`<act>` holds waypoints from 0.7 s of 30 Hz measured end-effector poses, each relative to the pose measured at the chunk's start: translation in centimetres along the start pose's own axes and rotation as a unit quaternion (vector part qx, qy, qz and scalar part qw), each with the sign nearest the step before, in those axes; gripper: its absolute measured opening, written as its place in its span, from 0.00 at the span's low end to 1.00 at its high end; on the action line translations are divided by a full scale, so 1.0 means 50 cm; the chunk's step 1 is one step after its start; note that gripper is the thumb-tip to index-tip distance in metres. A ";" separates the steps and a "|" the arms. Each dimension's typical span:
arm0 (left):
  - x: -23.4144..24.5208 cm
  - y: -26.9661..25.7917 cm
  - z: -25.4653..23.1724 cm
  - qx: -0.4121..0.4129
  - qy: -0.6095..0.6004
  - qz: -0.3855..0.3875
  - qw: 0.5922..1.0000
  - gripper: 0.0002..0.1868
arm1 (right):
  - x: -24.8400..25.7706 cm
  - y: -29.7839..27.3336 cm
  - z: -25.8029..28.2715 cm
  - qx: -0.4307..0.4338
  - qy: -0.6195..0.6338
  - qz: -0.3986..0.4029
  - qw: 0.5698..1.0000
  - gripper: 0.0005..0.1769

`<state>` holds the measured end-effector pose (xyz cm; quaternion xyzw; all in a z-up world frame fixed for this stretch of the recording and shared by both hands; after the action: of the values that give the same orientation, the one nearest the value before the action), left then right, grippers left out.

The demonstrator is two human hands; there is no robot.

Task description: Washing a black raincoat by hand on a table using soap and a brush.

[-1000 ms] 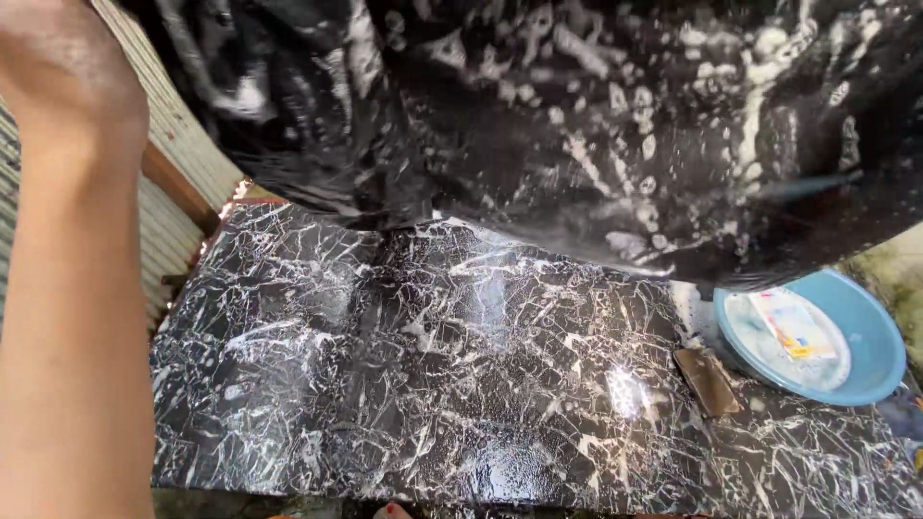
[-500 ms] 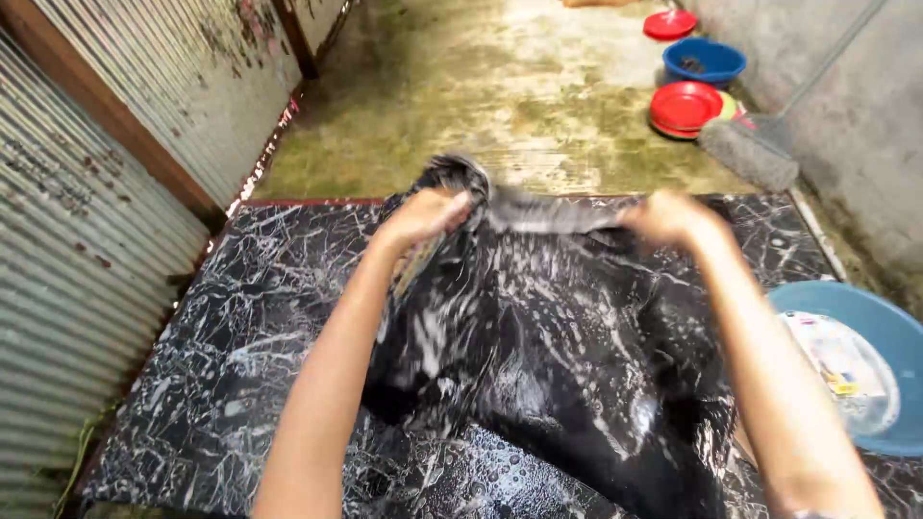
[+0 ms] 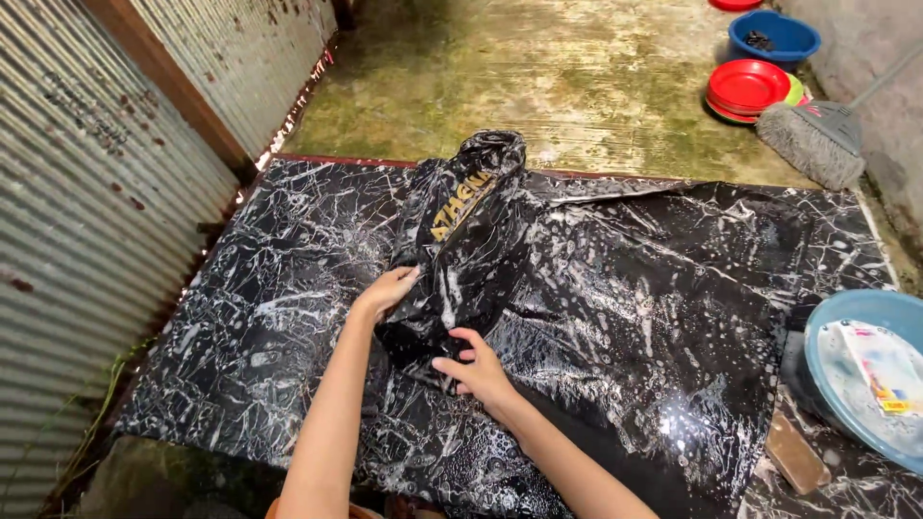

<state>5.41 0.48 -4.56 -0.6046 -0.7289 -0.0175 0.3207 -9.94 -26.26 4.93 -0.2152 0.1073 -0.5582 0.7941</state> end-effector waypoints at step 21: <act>0.267 -0.420 -0.323 -0.207 0.157 -0.147 0.955 0.30 | 0.351 -0.007 0.292 0.219 -0.027 -0.023 0.975 0.14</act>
<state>-6.94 -0.23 22.38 -0.5337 -0.7306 -0.3093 0.2927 1.97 -39.50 19.25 -0.0533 -0.0445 -0.5805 0.8113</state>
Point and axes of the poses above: each hand's wrist, its own y-axis towards the middle knuckle, its own x-axis out of the back of the hand, z = x × y, the point moved 5 cm from there along y, towards the middle knuckle, and after that the axes turned 11 degrees about -z, right-handed, at the moved point
